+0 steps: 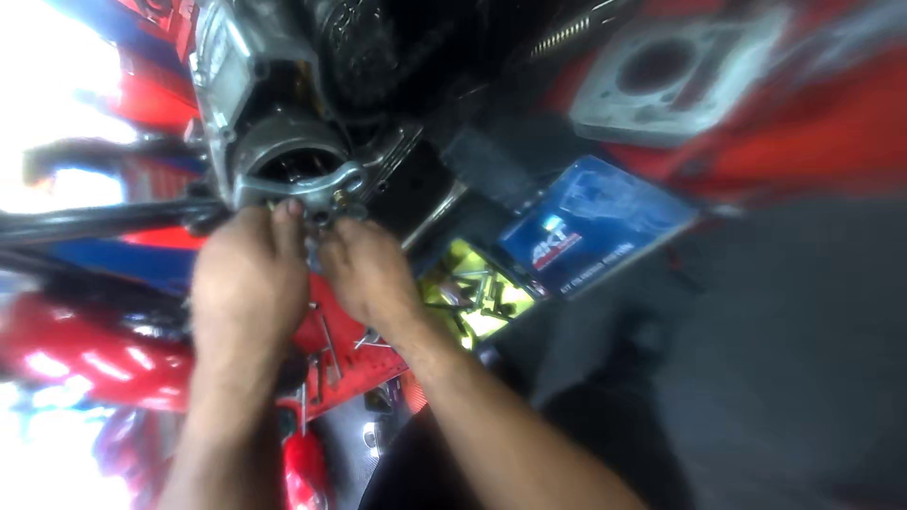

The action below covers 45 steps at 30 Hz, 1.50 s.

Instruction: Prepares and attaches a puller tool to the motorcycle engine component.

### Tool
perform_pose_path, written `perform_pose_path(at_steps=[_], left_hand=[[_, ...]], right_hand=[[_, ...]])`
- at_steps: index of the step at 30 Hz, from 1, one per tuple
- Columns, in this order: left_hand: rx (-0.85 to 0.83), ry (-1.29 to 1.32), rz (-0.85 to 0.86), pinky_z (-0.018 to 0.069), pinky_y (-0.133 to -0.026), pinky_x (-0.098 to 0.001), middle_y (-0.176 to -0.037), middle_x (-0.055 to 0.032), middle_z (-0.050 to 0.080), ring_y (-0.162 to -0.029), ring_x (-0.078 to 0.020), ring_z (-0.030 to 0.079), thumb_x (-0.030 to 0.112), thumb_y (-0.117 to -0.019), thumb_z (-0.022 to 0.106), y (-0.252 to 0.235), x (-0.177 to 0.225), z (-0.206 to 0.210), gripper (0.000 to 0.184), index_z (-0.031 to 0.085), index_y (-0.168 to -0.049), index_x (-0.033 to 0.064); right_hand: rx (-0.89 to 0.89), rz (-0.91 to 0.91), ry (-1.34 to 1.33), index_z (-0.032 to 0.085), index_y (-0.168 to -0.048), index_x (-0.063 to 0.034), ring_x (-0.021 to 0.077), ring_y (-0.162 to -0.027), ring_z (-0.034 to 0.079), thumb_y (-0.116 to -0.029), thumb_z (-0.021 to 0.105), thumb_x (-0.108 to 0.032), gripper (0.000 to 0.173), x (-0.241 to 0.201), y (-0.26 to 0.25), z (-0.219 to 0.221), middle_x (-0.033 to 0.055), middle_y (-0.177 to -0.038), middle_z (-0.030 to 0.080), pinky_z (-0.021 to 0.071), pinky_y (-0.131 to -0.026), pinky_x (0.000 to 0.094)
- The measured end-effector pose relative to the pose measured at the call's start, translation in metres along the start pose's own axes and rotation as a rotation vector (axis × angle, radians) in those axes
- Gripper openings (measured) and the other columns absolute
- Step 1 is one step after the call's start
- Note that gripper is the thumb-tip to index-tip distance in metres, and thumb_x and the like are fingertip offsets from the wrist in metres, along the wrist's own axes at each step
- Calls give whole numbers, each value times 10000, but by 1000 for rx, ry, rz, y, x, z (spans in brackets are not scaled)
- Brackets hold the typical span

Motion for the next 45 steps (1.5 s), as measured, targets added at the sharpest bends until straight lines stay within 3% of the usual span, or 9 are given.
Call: perform_pose_path(at_steps=[11,18,23,29,33,38,41,43,45], left_hand=[[-171,-206,54,500,-635,-594,-770,-117,631,-764,-338,659,492,-1106,327,-3,10,-5,515,615,-926,105],[4,-164,32,481,-660,-622,-795,-180,619,-790,-389,649,484,-1112,310,3,14,10,552,601,-926,54],[-55,-111,16,503,-738,-643,-872,-138,700,-883,-350,694,536,-1100,305,-2,11,3,591,679,-973,98],[-26,-135,-13,496,-727,-668,-883,-189,683,-878,-410,680,499,-1111,312,2,17,4,572,669,-999,67],[-41,-38,-38,500,-744,-642,-887,-125,702,-884,-332,685,544,-1093,336,-1,15,1,579,704,-972,114],[39,-51,-34,500,-729,-677,-896,-181,695,-872,-396,685,512,-1101,347,4,20,6,560,689,-1023,75],[-11,-73,-33,502,-726,-677,-883,-184,691,-866,-407,681,514,-1098,358,0,20,0,555,684,-1013,74],[-62,-102,-30,511,-742,-679,-893,-183,698,-874,-407,685,517,-1093,371,-2,16,-5,545,693,-1023,83],[-86,-95,-10,508,-803,-706,-965,-241,698,-942,-455,683,480,-1094,406,0,18,-7,521,690,-1103,43]], right_hand=[[-26,29,34,681,-898,-107,254,-926,678,-1053,485,-314,324,-6,-2,-3,72,-854,677,544,-784,471],[-93,23,88,702,-953,-121,255,-1021,671,-1058,475,-352,340,-7,-4,-10,66,-923,701,545,-846,472],[-105,18,91,690,-929,-134,247,-995,674,-1053,482,-373,341,-5,-4,-11,53,-895,694,545,-829,468],[-118,19,101,697,-948,-133,258,-1006,674,-1055,475,-386,352,-5,-6,-11,65,-912,692,549,-822,484],[-118,4,102,693,-950,-124,267,-986,676,-1053,473,-378,351,-4,-6,-11,74,-899,687,551,-807,487],[-69,-28,113,690,-956,-113,276,-1002,678,-1061,482,-357,337,-4,-2,-12,80,-911,697,556,-824,494],[-40,-38,118,686,-947,-118,277,-975,681,-1061,501,-354,320,-5,0,-14,80,-902,694,563,-807,496],[-91,21,99,697,-990,-116,286,-1003,677,-1058,498,-370,330,-11,2,-14,97,-961,691,571,-821,502],[-133,76,93,719,-1133,-100,309,-1083,675,-1051,522,-372,345,-17,4,-18,142,-1113,696,574,-897,514]])
Point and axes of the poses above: each hand's wrist, its own y-axis away from the middle knuckle, its own z-axis out of the palm, x = y × z, the point moved 1 cm from there along -y, towards the middle knuckle
